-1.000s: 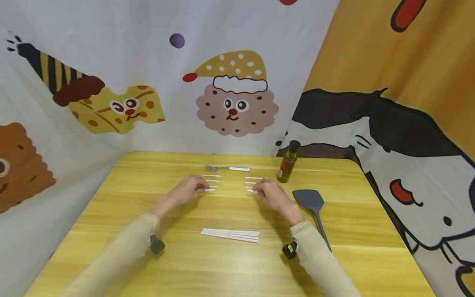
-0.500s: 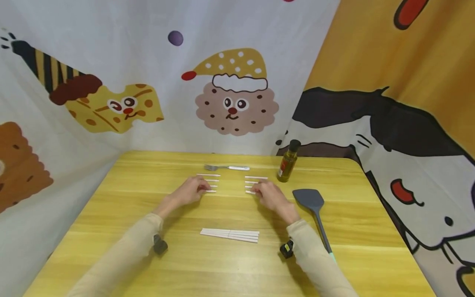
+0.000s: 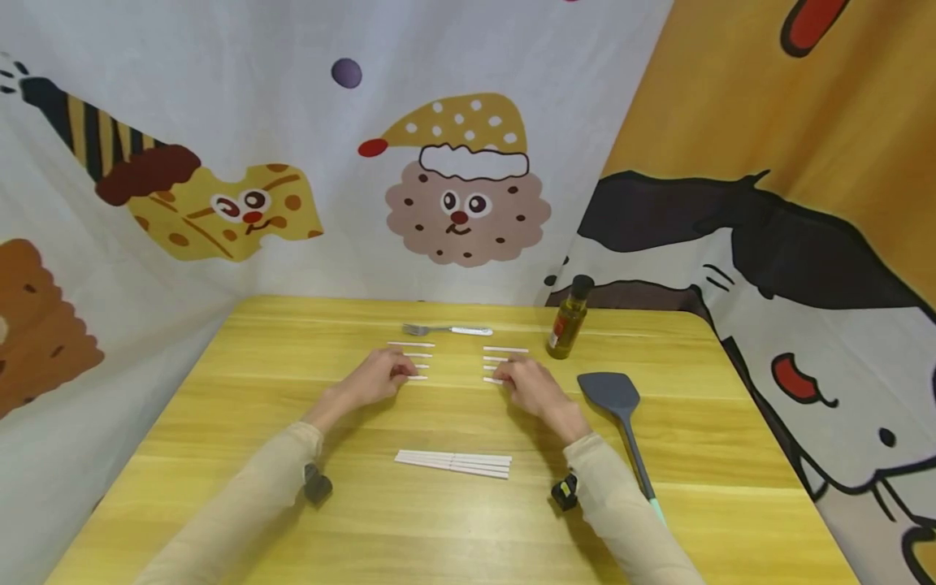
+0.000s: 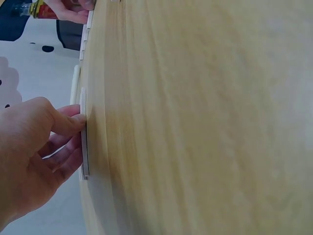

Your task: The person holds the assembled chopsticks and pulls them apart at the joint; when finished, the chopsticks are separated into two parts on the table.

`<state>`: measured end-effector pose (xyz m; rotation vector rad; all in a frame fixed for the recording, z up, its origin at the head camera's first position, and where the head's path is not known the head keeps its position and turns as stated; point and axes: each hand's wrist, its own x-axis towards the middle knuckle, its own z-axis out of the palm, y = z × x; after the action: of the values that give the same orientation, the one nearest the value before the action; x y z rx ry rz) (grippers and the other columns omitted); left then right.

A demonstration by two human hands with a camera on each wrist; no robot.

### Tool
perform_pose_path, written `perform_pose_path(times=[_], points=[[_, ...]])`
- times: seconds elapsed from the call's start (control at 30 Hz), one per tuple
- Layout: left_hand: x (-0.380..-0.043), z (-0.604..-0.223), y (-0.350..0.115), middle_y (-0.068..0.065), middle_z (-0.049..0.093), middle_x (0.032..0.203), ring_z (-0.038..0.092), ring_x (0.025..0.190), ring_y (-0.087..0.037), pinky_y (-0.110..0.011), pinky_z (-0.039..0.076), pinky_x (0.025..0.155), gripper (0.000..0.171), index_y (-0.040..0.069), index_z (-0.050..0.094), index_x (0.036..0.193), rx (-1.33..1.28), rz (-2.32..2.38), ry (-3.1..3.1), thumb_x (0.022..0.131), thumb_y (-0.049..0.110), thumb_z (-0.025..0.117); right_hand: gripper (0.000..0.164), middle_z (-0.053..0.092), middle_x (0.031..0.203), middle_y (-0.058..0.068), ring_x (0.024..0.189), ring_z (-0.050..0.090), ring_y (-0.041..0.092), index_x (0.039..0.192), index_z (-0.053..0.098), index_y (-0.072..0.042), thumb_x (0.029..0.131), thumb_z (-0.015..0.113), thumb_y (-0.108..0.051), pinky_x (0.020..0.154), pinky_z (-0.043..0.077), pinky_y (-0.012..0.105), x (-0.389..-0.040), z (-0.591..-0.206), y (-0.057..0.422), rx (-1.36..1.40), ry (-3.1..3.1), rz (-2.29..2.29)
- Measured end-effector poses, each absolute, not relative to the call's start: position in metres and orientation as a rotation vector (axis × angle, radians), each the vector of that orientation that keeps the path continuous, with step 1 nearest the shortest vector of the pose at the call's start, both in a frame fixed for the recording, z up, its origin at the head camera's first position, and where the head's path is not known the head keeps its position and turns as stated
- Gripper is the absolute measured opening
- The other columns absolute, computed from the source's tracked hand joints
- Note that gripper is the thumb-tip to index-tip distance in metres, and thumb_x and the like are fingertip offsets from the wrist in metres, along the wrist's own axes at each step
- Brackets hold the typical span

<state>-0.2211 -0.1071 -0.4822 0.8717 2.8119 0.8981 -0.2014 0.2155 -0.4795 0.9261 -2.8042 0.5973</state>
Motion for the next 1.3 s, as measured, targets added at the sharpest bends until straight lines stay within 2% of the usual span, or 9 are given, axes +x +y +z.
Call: perform_pose_path(times=[0.27,0.5,0.7,1.13,1.3], points=[[-0.221,-0.483,-0.107,-0.008,0.069,0.094,0.065,0.087,-0.017,-0.030,0.058,0.080,0.017,0.004,0.077,0.100,0.869,0.892,2.815,0.091,-0.006,0.066,0.020,0.072,0.093,0.007,0.083,0.068,0.020,0.099,0.077,-0.007,0.087,0.071,0.008,0.072,0.060,0.034,-0.201,-0.481,0.216,0.943,-2.771,0.614],[-0.219,-0.481,-0.106,-0.008,0.071,0.096,0.067,0.089,-0.018,-0.031,0.059,0.081,0.018,0.004,0.076,0.101,0.887,0.880,2.817,0.091,-0.007,0.065,0.020,0.072,0.098,0.010,0.086,0.069,0.023,0.103,0.077,-0.005,0.085,0.074,0.006,0.074,0.061,0.036,-0.199,-0.480,0.217,0.941,-2.681,0.596],[-0.213,-0.474,-0.103,-0.006,0.070,0.096,0.066,0.088,-0.017,-0.029,0.059,0.079,0.018,0.004,0.076,0.104,0.922,0.869,2.847,0.093,-0.004,0.065,0.021,0.071,0.099,0.007,0.085,0.069,0.020,0.105,0.077,-0.007,0.086,0.075,0.002,0.071,0.060,0.034,-0.193,-0.469,0.216,0.920,-2.622,0.578],[-0.158,-0.448,-0.089,-0.005,0.068,0.102,0.063,0.092,-0.014,-0.023,0.056,0.080,0.018,0.004,0.072,0.113,1.069,0.791,2.648,0.096,0.003,0.066,0.023,0.070,0.097,0.004,0.084,0.069,0.015,0.106,0.075,-0.007,0.086,0.076,0.003,0.071,0.060,0.029,-0.152,-0.447,0.200,1.044,-2.577,0.710],[-0.141,-0.449,-0.087,-0.002,0.067,0.100,0.062,0.087,-0.010,-0.019,0.054,0.076,0.016,0.006,0.073,0.112,1.100,0.784,2.618,0.096,0.008,0.068,0.024,0.070,0.099,0.005,0.086,0.069,0.016,0.108,0.074,-0.008,0.086,0.076,0.003,0.071,0.061,0.031,-0.136,-0.445,0.194,1.085,-2.616,0.749]])
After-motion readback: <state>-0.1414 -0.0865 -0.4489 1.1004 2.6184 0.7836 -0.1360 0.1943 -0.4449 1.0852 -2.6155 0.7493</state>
